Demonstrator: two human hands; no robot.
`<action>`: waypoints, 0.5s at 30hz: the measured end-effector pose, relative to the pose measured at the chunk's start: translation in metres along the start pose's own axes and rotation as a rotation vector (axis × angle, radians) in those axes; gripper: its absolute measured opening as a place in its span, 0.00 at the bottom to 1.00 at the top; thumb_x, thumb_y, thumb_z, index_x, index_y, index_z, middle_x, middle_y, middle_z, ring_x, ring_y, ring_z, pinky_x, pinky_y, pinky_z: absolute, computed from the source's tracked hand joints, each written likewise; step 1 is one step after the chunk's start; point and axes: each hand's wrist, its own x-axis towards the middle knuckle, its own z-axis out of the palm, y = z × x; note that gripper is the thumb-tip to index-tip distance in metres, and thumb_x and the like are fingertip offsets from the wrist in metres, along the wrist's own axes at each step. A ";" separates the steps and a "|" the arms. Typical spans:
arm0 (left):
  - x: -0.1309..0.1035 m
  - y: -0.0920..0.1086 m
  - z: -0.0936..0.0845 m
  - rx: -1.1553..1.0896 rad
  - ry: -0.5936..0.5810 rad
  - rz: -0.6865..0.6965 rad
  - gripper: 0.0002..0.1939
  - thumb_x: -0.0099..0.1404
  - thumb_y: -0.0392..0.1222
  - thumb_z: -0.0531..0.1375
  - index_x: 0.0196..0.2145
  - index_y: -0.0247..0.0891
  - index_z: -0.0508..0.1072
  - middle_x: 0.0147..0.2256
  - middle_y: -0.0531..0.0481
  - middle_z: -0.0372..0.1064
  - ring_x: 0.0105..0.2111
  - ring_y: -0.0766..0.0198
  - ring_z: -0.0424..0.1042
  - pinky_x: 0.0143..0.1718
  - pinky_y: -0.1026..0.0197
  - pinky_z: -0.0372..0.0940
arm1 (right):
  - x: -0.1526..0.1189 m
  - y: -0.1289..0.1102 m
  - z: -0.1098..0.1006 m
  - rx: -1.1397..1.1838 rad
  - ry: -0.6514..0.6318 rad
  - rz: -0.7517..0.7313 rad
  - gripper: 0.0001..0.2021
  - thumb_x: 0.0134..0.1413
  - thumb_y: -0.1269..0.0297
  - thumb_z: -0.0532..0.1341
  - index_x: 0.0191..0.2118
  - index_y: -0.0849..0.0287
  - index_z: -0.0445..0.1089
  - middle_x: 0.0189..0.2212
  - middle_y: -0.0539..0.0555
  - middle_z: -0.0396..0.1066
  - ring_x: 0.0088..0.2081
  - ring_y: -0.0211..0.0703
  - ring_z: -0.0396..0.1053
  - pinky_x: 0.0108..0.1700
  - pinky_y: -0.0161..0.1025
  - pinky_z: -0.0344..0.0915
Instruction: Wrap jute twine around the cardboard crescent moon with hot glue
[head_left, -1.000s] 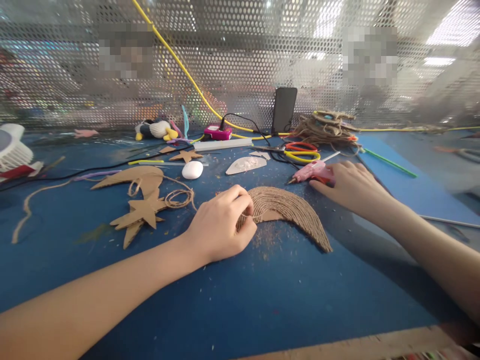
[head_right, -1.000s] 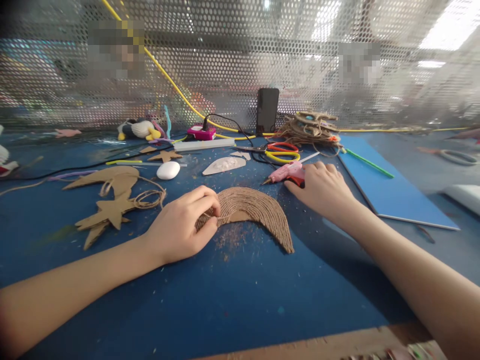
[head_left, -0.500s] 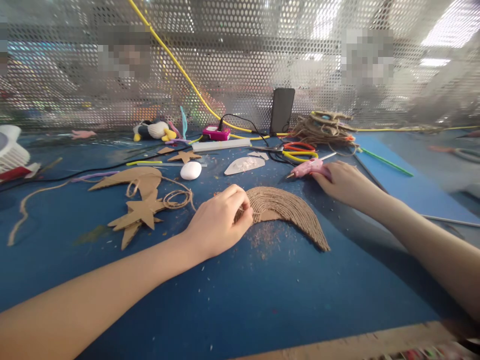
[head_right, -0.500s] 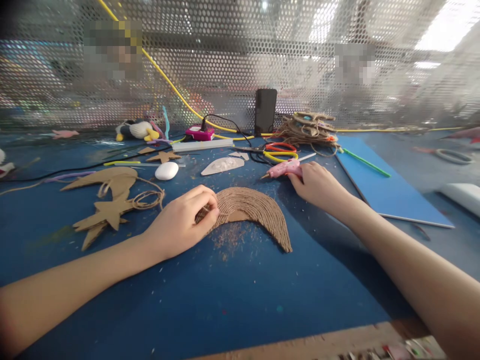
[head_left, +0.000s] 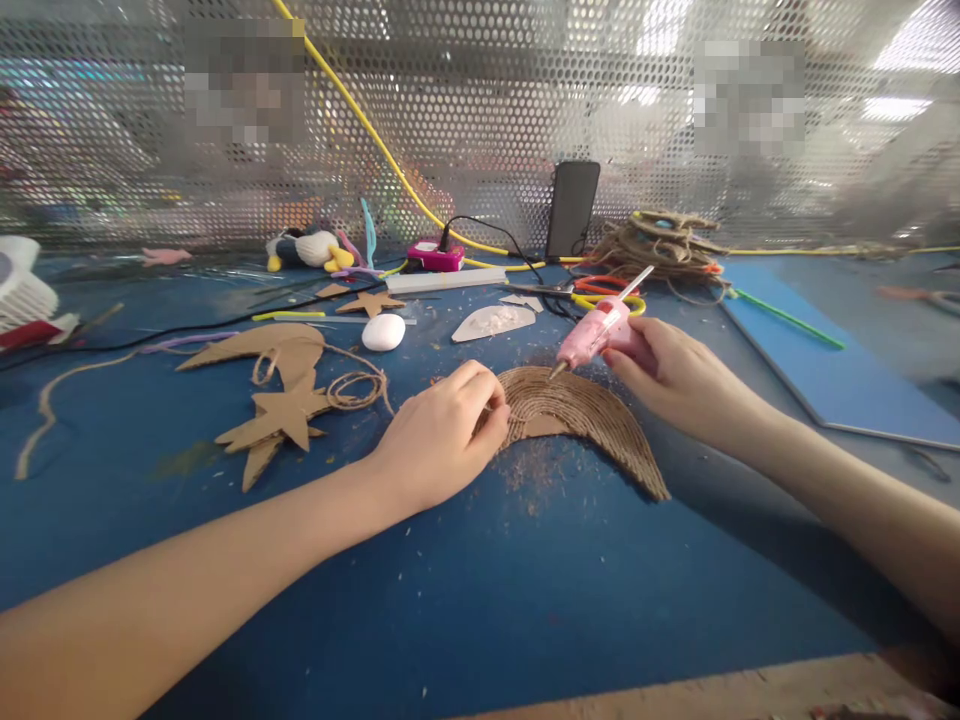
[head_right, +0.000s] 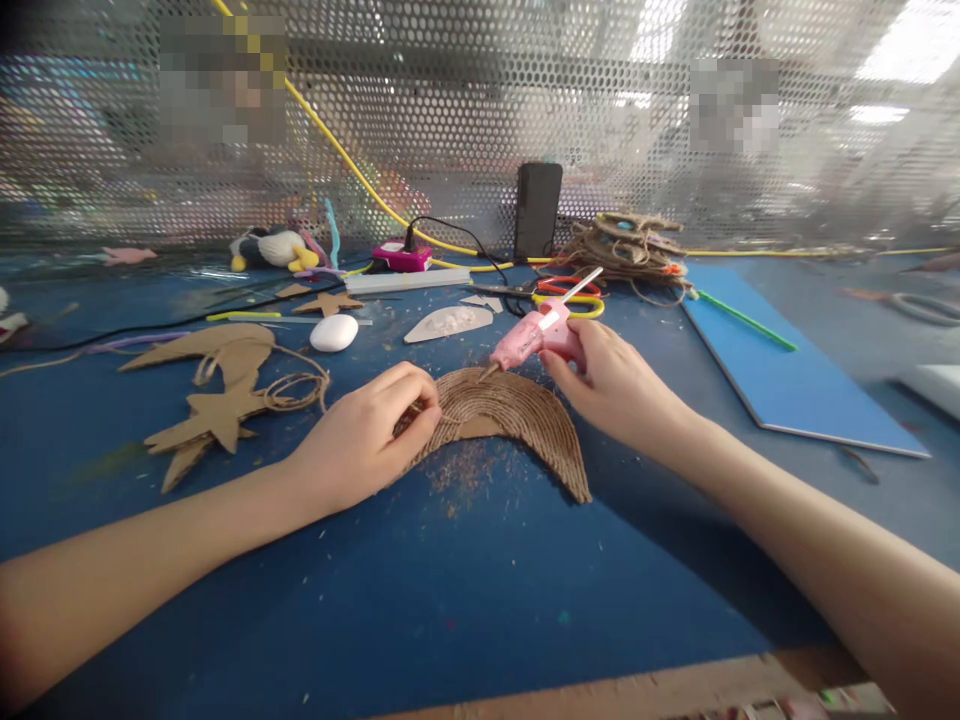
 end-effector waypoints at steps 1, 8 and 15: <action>0.000 0.000 0.000 0.004 0.001 0.003 0.07 0.72 0.39 0.51 0.36 0.39 0.66 0.40 0.51 0.66 0.35 0.63 0.68 0.36 0.57 0.62 | -0.002 -0.005 0.000 -0.005 -0.001 -0.028 0.11 0.61 0.53 0.56 0.34 0.55 0.59 0.31 0.54 0.67 0.30 0.43 0.63 0.31 0.41 0.57; 0.000 -0.001 0.001 0.015 0.003 0.012 0.06 0.72 0.39 0.51 0.36 0.39 0.65 0.40 0.50 0.66 0.35 0.63 0.68 0.36 0.57 0.61 | -0.008 -0.019 -0.001 -0.005 0.056 -0.130 0.09 0.58 0.60 0.58 0.33 0.54 0.56 0.33 0.55 0.64 0.34 0.46 0.64 0.35 0.43 0.60; 0.000 -0.001 -0.001 0.017 -0.013 -0.005 0.07 0.73 0.39 0.49 0.37 0.39 0.64 0.39 0.51 0.65 0.33 0.63 0.66 0.35 0.57 0.59 | -0.009 -0.018 0.003 -0.050 0.046 -0.146 0.06 0.58 0.60 0.57 0.38 0.55 0.59 0.36 0.57 0.66 0.36 0.49 0.66 0.36 0.45 0.62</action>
